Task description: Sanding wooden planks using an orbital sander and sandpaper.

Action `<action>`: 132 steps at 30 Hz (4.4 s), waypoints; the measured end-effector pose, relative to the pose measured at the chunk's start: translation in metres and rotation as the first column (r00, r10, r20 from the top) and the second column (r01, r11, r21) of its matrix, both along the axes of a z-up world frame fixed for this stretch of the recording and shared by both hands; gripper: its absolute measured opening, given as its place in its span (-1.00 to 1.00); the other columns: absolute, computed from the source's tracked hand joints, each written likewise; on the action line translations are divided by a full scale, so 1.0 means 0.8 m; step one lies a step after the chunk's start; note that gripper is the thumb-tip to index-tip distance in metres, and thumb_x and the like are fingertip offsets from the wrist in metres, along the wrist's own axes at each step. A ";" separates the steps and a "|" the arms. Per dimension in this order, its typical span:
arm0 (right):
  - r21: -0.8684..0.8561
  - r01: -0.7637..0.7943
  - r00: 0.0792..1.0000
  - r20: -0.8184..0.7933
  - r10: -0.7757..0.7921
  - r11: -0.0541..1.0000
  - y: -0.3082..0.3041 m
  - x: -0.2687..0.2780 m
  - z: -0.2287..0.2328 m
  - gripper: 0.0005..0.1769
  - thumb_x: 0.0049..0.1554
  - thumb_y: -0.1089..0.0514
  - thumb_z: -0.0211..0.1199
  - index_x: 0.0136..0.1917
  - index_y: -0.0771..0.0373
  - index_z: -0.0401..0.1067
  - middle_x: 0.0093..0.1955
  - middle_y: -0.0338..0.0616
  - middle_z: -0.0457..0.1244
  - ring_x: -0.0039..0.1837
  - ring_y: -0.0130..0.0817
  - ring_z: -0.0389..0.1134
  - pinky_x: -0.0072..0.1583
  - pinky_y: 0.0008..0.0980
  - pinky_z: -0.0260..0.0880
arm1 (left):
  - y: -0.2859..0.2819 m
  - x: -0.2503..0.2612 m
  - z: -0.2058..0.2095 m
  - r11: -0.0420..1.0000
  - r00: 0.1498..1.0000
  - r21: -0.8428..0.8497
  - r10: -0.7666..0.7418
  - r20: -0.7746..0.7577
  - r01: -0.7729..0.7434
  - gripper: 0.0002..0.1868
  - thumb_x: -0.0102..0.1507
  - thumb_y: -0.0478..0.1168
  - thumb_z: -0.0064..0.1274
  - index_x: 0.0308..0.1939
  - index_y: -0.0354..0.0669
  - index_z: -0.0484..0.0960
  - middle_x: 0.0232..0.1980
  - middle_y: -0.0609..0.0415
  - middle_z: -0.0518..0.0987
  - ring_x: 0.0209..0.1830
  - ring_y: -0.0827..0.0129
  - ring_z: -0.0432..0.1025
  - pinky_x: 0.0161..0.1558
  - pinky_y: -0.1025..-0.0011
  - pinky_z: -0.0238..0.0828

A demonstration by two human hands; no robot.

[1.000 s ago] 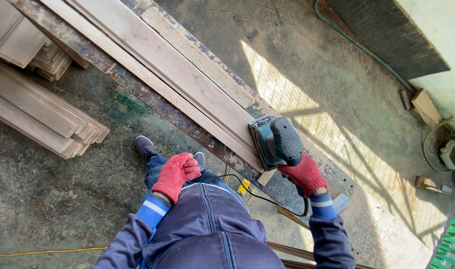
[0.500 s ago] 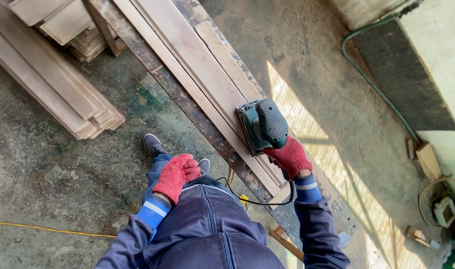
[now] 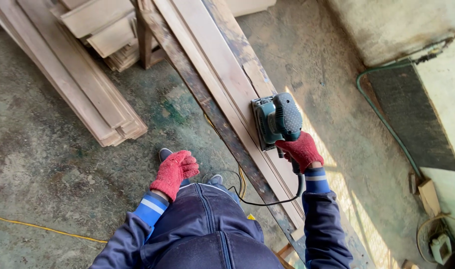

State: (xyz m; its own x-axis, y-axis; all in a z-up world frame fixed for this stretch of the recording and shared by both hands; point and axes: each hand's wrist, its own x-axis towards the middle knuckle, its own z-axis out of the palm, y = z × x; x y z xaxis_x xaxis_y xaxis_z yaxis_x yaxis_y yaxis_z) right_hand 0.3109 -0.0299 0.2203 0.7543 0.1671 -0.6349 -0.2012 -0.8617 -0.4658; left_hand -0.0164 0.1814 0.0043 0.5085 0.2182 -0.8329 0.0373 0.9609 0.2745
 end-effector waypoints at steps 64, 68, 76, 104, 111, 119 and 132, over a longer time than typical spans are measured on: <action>0.114 0.270 0.961 0.034 -0.276 0.956 0.017 -0.007 -0.030 -0.58 -0.11 0.07 0.54 -0.11 0.36 0.47 -0.43 0.10 0.28 -0.44 -0.15 0.39 -0.35 -0.24 0.52 | -0.033 -0.044 0.008 0.997 0.997 -0.013 -0.075 -0.006 0.075 -0.77 0.29 -0.16 0.16 -0.03 -0.16 0.65 -0.15 -0.33 0.68 -0.24 -0.12 0.64 -0.13 -0.05 0.68; 0.107 0.308 0.950 0.025 -0.312 0.945 -0.075 -0.037 -0.047 -0.57 -0.11 0.07 0.56 -0.11 0.37 0.47 -0.42 0.10 0.28 -0.44 -0.16 0.37 -0.34 -0.27 0.51 | -0.085 -0.053 0.012 0.991 0.991 -0.015 -0.134 -0.012 0.133 -0.76 0.29 -0.16 0.16 -0.03 -0.18 0.65 -0.14 -0.34 0.67 -0.24 -0.13 0.64 -0.13 -0.07 0.67; 0.088 0.387 0.920 0.028 -0.391 0.918 -0.216 -0.114 -0.044 -0.64 -0.13 0.06 0.57 -0.20 0.30 0.50 -0.46 0.11 0.27 -0.46 -0.18 0.34 -0.36 -0.29 0.47 | -0.155 -0.076 -0.008 0.983 0.983 -0.044 -0.182 -0.022 0.181 -0.75 0.25 -0.17 0.21 -0.02 -0.16 0.66 -0.15 -0.37 0.66 -0.23 -0.21 0.62 -0.10 -0.16 0.65; 0.075 0.769 0.623 0.132 -0.771 0.635 -0.542 -0.287 -0.071 -0.57 -0.16 0.01 0.60 -0.28 0.37 0.48 -0.42 0.19 0.30 -0.41 -0.07 0.39 -0.31 -0.12 0.48 | -0.195 -0.072 0.009 0.898 0.899 0.067 -0.432 -0.068 0.436 -0.73 0.31 -0.14 0.15 0.03 -0.16 0.65 -0.10 -0.34 0.64 -0.18 -0.21 0.61 -0.08 -0.12 0.65; 0.108 0.785 0.591 0.163 -0.790 0.610 -0.574 -0.288 -0.078 -0.56 -0.15 0.00 0.61 -0.29 0.35 0.47 -0.44 0.16 0.30 -0.44 -0.10 0.38 -0.34 -0.16 0.50 | -0.193 -0.074 0.015 0.883 0.889 0.111 -0.449 -0.090 0.457 -0.72 0.33 -0.14 0.12 0.06 -0.19 0.64 -0.06 -0.37 0.63 -0.13 -0.24 0.59 -0.03 -0.14 0.62; -0.204 0.516 0.853 0.209 -0.478 0.832 -0.566 -0.281 0.010 -0.27 0.42 -0.15 -0.15 0.31 0.65 0.39 0.26 0.66 0.27 0.36 0.56 0.22 0.48 0.37 0.10 | -0.200 -0.056 0.026 0.881 0.886 0.102 -0.453 -0.103 0.463 -0.76 0.32 -0.15 0.12 -0.01 -0.19 0.65 -0.09 -0.35 0.64 -0.15 -0.21 0.60 -0.02 -0.10 0.62; -0.504 0.622 0.781 0.448 -0.435 0.599 -0.800 -0.273 -0.264 -0.11 0.20 -0.38 0.20 0.53 0.30 0.34 0.40 0.33 0.24 0.42 0.26 0.26 0.41 0.11 0.22 | -0.216 -0.023 0.038 0.879 0.887 0.141 -0.434 -0.157 0.455 -0.73 0.28 -0.14 0.16 -0.01 -0.20 0.65 -0.17 -0.34 0.63 -0.25 -0.18 0.61 -0.12 -0.14 0.66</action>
